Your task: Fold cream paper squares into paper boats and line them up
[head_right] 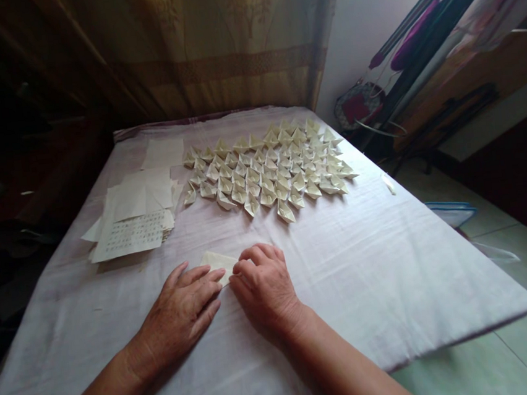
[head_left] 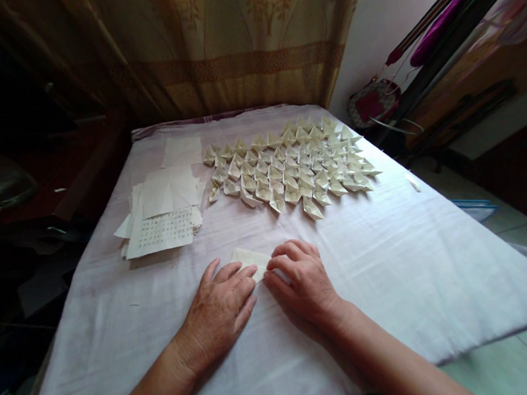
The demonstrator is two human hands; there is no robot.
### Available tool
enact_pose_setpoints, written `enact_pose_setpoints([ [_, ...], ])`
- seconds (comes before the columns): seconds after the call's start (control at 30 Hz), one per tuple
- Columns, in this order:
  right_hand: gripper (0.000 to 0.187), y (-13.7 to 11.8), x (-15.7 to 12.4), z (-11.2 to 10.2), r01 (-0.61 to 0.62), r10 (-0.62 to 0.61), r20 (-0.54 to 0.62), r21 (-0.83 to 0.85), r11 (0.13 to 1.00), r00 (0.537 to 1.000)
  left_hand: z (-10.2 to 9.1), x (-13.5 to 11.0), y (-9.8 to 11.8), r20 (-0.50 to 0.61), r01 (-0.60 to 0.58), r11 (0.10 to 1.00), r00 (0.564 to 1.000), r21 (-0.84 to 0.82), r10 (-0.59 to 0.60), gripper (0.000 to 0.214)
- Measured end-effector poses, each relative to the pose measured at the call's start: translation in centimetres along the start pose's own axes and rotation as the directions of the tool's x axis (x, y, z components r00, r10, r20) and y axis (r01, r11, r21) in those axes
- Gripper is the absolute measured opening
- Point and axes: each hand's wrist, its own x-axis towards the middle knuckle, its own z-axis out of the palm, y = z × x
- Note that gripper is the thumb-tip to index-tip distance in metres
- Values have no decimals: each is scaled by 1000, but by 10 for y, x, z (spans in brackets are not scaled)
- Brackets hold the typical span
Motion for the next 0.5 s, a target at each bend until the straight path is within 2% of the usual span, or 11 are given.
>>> enact_pose_setpoints([
  [0.1, 7, -9, -2, -1, 170, -170, 72, 17, 985, 983, -5, 1, -6, 45, -30, 999, 999, 9, 30, 26],
  [0.2, 10, -8, -4, -3, 267, -261, 158, -15, 964, 952, -9, 0, -15, 95, -98, 995, 991, 12, 97, 30],
  [0.33, 14, 4, -4, -10, 320, -306, 197, -41, 946, 931, -11, -4, -27, 110, -144, 989, 983, -15, 145, 29],
  [0.5, 19, 15, -7, -17, 315, -306, 126, -59, 947, 944, -7, -5, -28, 76, -135, 990, 988, -46, 138, 26],
])
